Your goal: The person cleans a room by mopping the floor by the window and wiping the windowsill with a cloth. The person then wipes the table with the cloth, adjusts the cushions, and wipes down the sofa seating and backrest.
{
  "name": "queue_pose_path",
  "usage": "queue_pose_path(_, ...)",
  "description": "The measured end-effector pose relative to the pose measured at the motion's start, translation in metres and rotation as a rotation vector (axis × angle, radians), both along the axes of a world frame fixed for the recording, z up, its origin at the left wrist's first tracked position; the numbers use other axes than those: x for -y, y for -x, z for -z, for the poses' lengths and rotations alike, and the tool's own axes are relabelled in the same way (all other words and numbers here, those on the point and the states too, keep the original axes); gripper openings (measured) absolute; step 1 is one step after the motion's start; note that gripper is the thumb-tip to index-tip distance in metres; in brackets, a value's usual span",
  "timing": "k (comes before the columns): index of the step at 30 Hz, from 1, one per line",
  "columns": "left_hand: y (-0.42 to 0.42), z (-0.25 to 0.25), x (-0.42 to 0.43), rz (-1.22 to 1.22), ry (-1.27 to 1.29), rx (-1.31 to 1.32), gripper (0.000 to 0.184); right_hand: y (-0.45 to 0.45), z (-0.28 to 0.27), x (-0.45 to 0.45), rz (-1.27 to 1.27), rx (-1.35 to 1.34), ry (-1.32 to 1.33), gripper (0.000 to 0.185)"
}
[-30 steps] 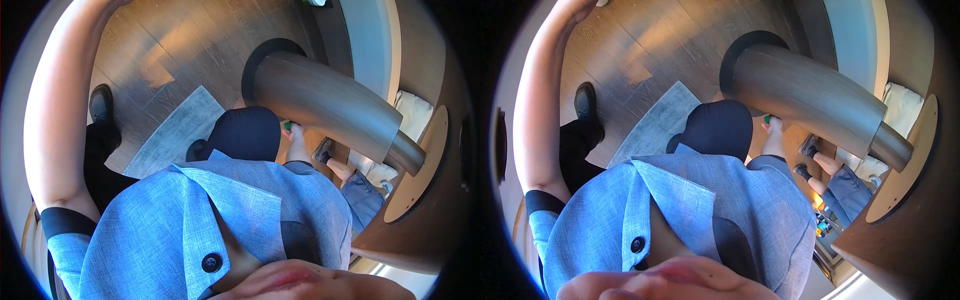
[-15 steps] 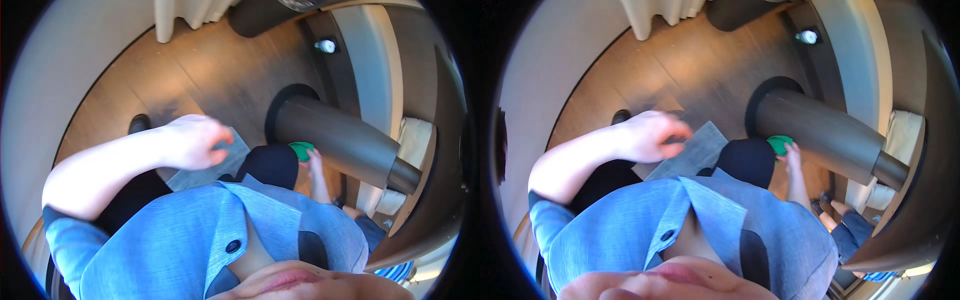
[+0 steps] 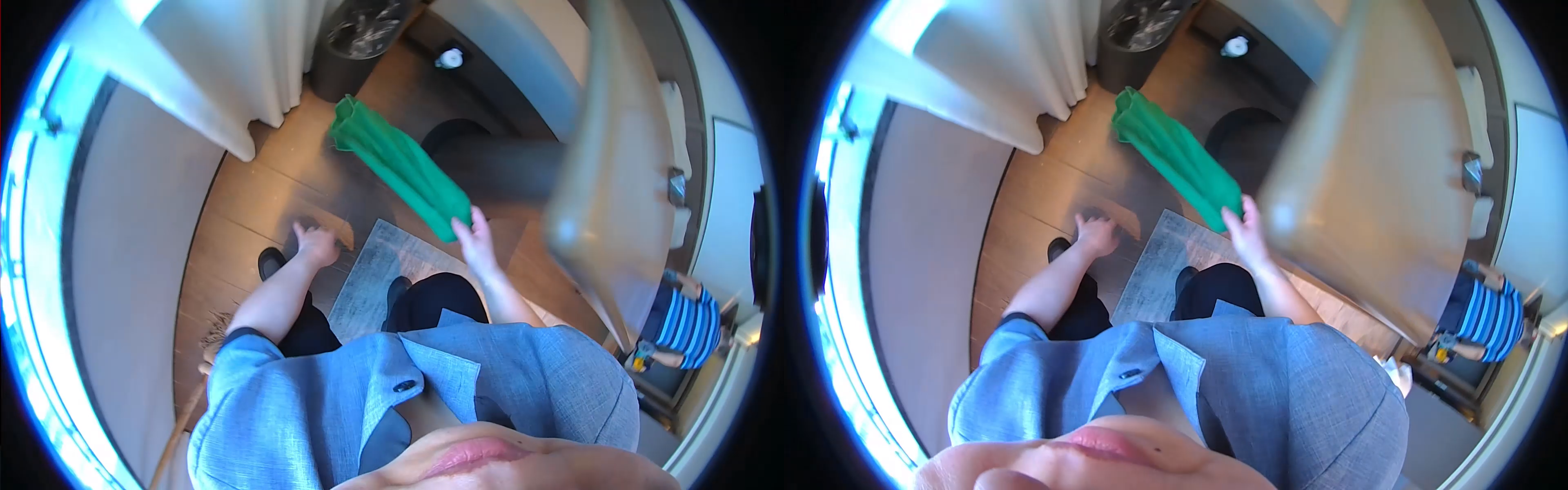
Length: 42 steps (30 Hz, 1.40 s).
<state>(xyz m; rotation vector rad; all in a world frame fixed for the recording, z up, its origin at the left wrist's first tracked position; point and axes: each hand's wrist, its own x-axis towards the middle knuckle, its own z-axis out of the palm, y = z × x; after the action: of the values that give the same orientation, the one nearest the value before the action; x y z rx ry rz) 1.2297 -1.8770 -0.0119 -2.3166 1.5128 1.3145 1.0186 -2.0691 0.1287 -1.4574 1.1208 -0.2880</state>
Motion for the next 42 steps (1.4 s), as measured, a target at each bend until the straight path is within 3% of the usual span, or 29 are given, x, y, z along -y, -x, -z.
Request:
queue_pose_path(2, 0.006, 0.01, -0.028, -0.015, -0.155, 0.081, 0.037, 0.055, 0.018, -0.02, -0.028, -0.021, 0.169, 0.03)
queue_pose_path(4, 0.001, -0.009, -0.053, -0.107, -0.323, 0.103, 0.037, 0.067, -0.031, -0.028, -0.031, -0.049, 0.12, 0.026)
queue_pose_path(6, 0.008, -0.06, -0.076, -0.511, -0.292, -0.038, 0.043, 0.082, -0.09, -0.035, 0.021, -0.078, 0.13, 0.025)
queue_pose_path(7, 0.013, -0.053, -0.102, -0.696, -0.179, -0.096, 0.043, 0.091, -0.116, -0.038, 0.064, -0.098, 0.104, 0.025)
queue_pose_path(9, 0.007, -0.07, -0.141, -0.834, -0.15, -0.216, 0.042, 0.123, -0.159, -0.052, 0.174, -0.168, -0.02, 0.027)
queue_pose_path(11, -0.002, -0.11, -0.168, -0.873, -0.056, -0.212, 0.036, 0.163, -0.185, -0.073, 0.228, -0.252, 0.004, 0.03)
queue_pose_path(14, -0.025, -0.247, -0.139, -0.992, -0.007, -0.29, 0.032, 0.22, -0.214, -0.087, 0.265, -0.411, 0.167, 0.035)
queue_pose_path(17, -0.048, -0.294, -0.107, -1.05, 0.085, -0.417, 0.026, 0.261, -0.284, -0.122, 0.343, -0.655, 0.242, 0.036)
queue_pose_path(19, -0.052, -0.327, -0.068, -1.107, 0.079, -0.547, 0.028, 0.284, -0.318, -0.141, 0.451, -0.665, 0.222, 0.032)
queue_pose_path(22, 0.02, -0.433, 0.014, -1.032, 0.095, -0.776, 0.032, 0.34, -0.34, -0.163, 0.687, -0.578, 0.23, 0.027)
queue_pose_path(25, 0.103, -0.486, 0.076, -0.897, -0.013, -0.889, 0.035, 0.387, -0.354, -0.172, 0.955, -0.309, 0.212, 0.028)
queue_pose_path(27, 0.154, -0.48, 0.105, -0.855, -0.078, -0.984, 0.036, 0.424, -0.364, -0.164, 1.04, -0.223, 0.196, 0.028)
queue_pose_path(31, 0.274, -0.52, 0.153, -0.684, -0.181, -0.881, 0.036, 0.478, -0.375, -0.161, 1.255, 0.089, 0.095, 0.027)
queue_pose_path(37, 0.379, -0.559, 0.2, -0.485, -0.215, -0.911, 0.028, 0.545, -0.396, -0.113, 1.387, 0.305, 0.064, 0.025)
queue_pose_path(42, 0.458, -0.579, 0.272, -0.398, -0.179, -1.018, 0.026, 0.607, -0.413, -0.051, 1.445, 0.307, 0.143, 0.023)
